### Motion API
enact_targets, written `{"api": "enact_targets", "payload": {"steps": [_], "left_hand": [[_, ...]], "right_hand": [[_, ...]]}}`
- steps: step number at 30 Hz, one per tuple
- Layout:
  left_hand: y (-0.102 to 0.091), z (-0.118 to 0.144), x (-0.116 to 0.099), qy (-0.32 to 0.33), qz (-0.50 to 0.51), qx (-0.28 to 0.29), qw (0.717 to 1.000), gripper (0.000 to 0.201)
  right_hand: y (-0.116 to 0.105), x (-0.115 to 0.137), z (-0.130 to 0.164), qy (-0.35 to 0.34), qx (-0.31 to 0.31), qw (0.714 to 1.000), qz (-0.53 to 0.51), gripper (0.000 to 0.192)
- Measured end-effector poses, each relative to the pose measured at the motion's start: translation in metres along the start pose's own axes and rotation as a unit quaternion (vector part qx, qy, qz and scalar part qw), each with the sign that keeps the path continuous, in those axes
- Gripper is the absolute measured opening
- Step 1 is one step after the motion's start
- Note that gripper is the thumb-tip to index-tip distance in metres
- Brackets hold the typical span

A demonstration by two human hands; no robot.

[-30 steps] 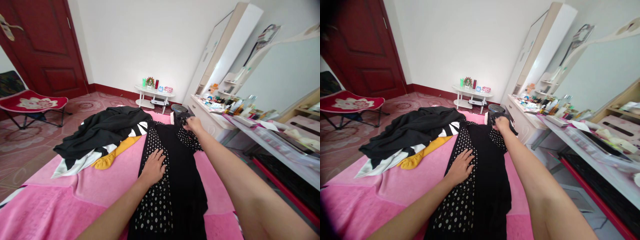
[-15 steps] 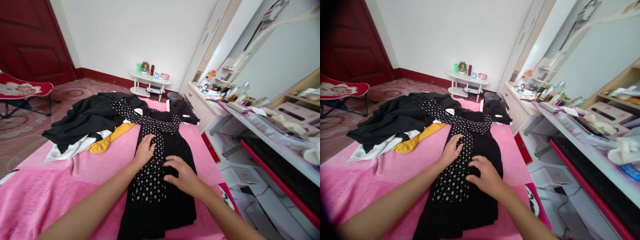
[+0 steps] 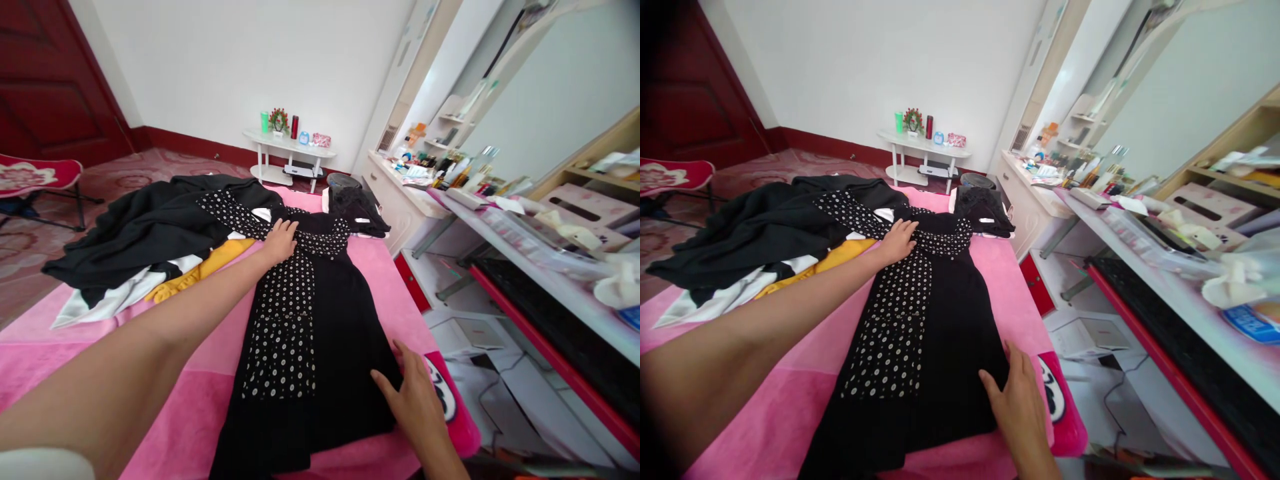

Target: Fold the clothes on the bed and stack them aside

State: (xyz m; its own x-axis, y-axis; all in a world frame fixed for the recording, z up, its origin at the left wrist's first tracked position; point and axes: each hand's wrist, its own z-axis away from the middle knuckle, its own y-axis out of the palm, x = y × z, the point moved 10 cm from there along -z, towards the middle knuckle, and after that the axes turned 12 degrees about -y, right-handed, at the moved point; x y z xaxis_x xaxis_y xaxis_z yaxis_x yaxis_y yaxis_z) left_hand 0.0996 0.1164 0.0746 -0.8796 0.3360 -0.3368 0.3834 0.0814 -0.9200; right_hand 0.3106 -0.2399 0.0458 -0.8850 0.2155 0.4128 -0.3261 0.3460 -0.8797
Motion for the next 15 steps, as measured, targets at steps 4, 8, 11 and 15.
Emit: {"api": "enact_targets", "payload": {"steps": [4, 8, 11, 15], "left_hand": [[0.012, -0.024, 0.005, -0.015, -0.071, 0.043, 0.996, 0.05], [0.0, -0.036, -0.003, -0.009, -0.082, 0.041, 0.996, 0.018], [-0.023, -0.043, -0.011, -0.021, -0.074, 0.015, 0.997, 0.021], [-0.073, -0.055, -0.012, -0.069, -0.038, -0.051, 0.996, 0.032]], "right_hand": [[0.011, -0.032, 0.008, 0.103, 0.04, 0.988, -0.11, 0.047], [0.007, -0.043, 0.014, 0.143, 0.0, 0.966, -0.213, 0.039], [-0.002, -0.034, 0.017, 0.122, -0.044, 0.959, -0.252, 0.038], [-0.016, -0.002, 0.018, 0.056, -0.056, 0.971, -0.225, 0.032]]}}
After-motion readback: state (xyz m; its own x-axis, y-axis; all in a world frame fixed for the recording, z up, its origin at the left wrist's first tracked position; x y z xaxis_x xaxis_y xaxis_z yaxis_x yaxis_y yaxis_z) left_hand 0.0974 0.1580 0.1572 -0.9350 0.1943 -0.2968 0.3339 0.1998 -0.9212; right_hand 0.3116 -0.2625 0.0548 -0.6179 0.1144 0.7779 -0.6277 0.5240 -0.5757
